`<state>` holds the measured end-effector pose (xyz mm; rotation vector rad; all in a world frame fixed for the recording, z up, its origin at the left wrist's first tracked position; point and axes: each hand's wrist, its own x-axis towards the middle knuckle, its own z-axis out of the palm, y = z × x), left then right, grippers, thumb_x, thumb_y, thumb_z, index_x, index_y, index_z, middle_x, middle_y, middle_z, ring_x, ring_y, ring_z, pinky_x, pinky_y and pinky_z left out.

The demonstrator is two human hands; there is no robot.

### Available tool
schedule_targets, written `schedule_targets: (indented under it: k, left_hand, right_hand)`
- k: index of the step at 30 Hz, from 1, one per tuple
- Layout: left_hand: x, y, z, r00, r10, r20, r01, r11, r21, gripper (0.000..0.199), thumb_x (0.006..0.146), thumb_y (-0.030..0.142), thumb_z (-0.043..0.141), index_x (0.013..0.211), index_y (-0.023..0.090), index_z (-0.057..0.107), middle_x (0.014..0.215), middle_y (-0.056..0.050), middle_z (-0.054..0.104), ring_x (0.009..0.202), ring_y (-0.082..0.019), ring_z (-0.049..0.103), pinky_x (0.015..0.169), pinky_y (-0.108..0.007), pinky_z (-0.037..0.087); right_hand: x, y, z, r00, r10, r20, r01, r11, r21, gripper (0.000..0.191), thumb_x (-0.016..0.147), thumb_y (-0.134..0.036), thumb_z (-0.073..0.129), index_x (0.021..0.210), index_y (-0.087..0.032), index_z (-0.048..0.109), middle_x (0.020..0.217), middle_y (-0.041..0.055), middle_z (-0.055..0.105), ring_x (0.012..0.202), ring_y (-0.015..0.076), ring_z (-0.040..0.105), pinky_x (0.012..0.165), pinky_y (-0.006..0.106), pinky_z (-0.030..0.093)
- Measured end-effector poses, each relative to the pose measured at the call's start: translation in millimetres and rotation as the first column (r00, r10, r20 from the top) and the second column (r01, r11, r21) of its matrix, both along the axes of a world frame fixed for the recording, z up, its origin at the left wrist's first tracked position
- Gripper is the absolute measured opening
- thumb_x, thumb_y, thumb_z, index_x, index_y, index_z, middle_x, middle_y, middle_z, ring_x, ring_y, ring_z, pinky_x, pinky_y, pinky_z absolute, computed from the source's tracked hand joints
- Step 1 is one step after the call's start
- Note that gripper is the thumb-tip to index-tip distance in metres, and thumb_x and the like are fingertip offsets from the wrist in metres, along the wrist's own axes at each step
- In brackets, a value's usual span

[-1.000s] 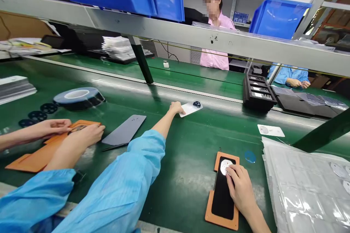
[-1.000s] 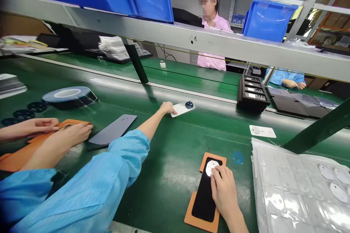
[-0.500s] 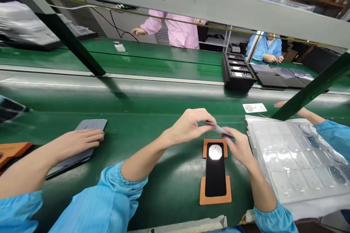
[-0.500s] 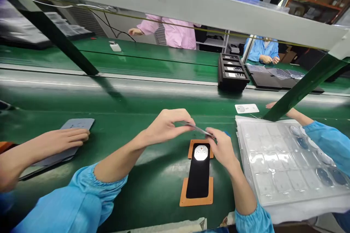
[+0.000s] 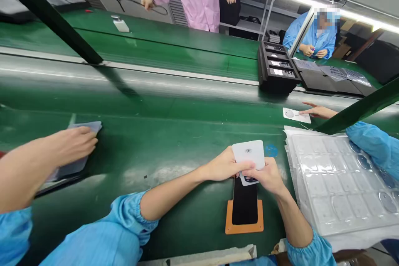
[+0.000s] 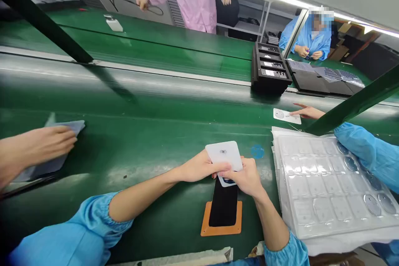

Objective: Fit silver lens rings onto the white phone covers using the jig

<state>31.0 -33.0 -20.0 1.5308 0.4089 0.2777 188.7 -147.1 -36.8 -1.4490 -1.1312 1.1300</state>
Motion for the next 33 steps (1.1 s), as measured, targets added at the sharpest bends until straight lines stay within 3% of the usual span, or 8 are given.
schedule_targets:
  k: [2, 3, 5, 7, 11, 20, 27, 33]
  left_hand:
    - [2.1, 1.3, -2.1, 0.996, 0.088, -0.007, -0.088, 0.996, -0.03, 0.034, 0.087, 0.043, 0.068, 0.092, 0.01, 0.072, 0.075, -0.005, 0.071, 0.055, -0.013, 0.061, 0.051, -0.022, 0.051]
    - [3.4, 1.7, -3.0, 0.982, 0.189, -0.006, -0.189, 0.981, -0.028, 0.034, 0.087, 0.044, 0.068, 0.089, 0.011, 0.073, 0.074, -0.005, 0.072, 0.057, -0.015, 0.064, 0.055, -0.024, 0.054]
    - [6.0, 0.1, -4.6, 0.908, 0.419, 0.012, -0.419, 0.908, 0.009, 0.035, 0.087, 0.046, 0.067, 0.082, 0.012, 0.074, 0.077, -0.007, 0.075, 0.071, -0.019, 0.071, 0.07, -0.028, 0.059]
    - [8.0, -5.8, -7.4, 0.843, 0.536, 0.049, -0.538, 0.842, 0.045, 0.036, 0.09, 0.046, 0.063, 0.082, 0.014, 0.077, 0.088, -0.008, 0.079, 0.089, -0.023, 0.074, 0.086, -0.03, 0.059]
    - [8.4, -24.5, -17.6, 0.891, 0.437, 0.126, -0.448, 0.891, 0.074, 0.042, 0.097, 0.046, 0.053, 0.101, 0.014, 0.08, 0.098, -0.008, 0.08, 0.096, -0.024, 0.074, 0.09, -0.031, 0.059]
    - [7.5, -32.8, -30.6, 0.917, 0.333, 0.22, -0.379, 0.9, 0.216, 0.045, 0.104, 0.046, 0.048, 0.131, 0.019, 0.071, 0.1, -0.005, 0.08, 0.084, -0.02, 0.074, 0.083, -0.032, 0.061]
    - [6.8, -32.7, -34.7, 0.911, 0.297, 0.285, -0.379, 0.875, 0.301, 0.043, 0.105, 0.042, 0.049, 0.138, 0.019, 0.066, 0.132, -0.009, 0.071, 0.12, -0.025, 0.07, 0.106, -0.037, 0.057]
    - [7.5, -36.6, -43.5, 0.901, 0.225, 0.37, -0.376, 0.832, 0.409, 0.044, 0.105, 0.034, 0.052, 0.147, 0.021, 0.057, 0.14, -0.009, 0.065, 0.129, -0.023, 0.065, 0.112, -0.037, 0.054]
  right_hand:
    - [1.1, 0.5, 2.6, 0.964, -0.164, 0.211, 0.151, 0.986, 0.073, 0.036, 0.079, -0.049, 0.079, 0.068, -0.017, 0.068, 0.065, 0.002, 0.066, 0.067, 0.0195, 0.065, 0.064, 0.032, 0.056]
    - [2.0, 0.7, 3.8, 0.887, -0.32, 0.333, 0.266, 0.944, 0.197, 0.032, 0.081, -0.047, 0.078, 0.073, -0.018, 0.068, 0.069, 0.0024, 0.067, 0.073, 0.0209, 0.066, 0.07, 0.034, 0.058]
    - [3.0, 1.1, 5.1, 0.649, -0.612, 0.452, 0.384, 0.776, 0.5, 0.022, 0.086, -0.04, 0.075, 0.09, -0.019, 0.07, 0.086, 0.0057, 0.071, 0.09, 0.0236, 0.067, 0.084, 0.04, 0.058]
    - [1.4, 1.9, 3.8, 0.524, -0.713, 0.466, 0.325, 0.674, 0.663, 0.017, 0.091, -0.031, 0.069, 0.105, -0.02, 0.067, 0.099, 0.0089, 0.071, 0.097, 0.0233, 0.068, 0.087, 0.041, 0.058]
    - [-6.8, 5.1, -3.6, 0.551, -0.658, 0.513, 0.187, 0.697, 0.693, 0.009, 0.095, -0.021, 0.064, 0.104, -0.021, 0.066, 0.103, 0.0096, 0.073, 0.101, 0.022, 0.071, 0.087, 0.038, 0.061]
    - [-4.7, 5.5, -10.3, 0.607, -0.651, 0.455, 0.251, 0.701, 0.668, 0.013, 0.096, -0.017, 0.06, 0.096, -0.021, 0.073, 0.099, 0.0085, 0.077, 0.095, 0.0204, 0.074, 0.083, 0.036, 0.064]
    - [-3.9, 5.2, -10.6, 0.643, -0.632, 0.433, 0.259, 0.711, 0.653, 0.014, 0.094, -0.016, 0.059, 0.094, -0.021, 0.072, 0.096, 0.0078, 0.076, 0.091, 0.019, 0.074, 0.078, 0.033, 0.064]
    - [-5.0, 4.8, -10.8, 0.641, -0.627, 0.443, 0.273, 0.726, 0.632, 0.014, 0.094, -0.016, 0.058, 0.093, -0.021, 0.07, 0.093, 0.006, 0.075, 0.087, 0.0172, 0.072, 0.076, 0.031, 0.061]
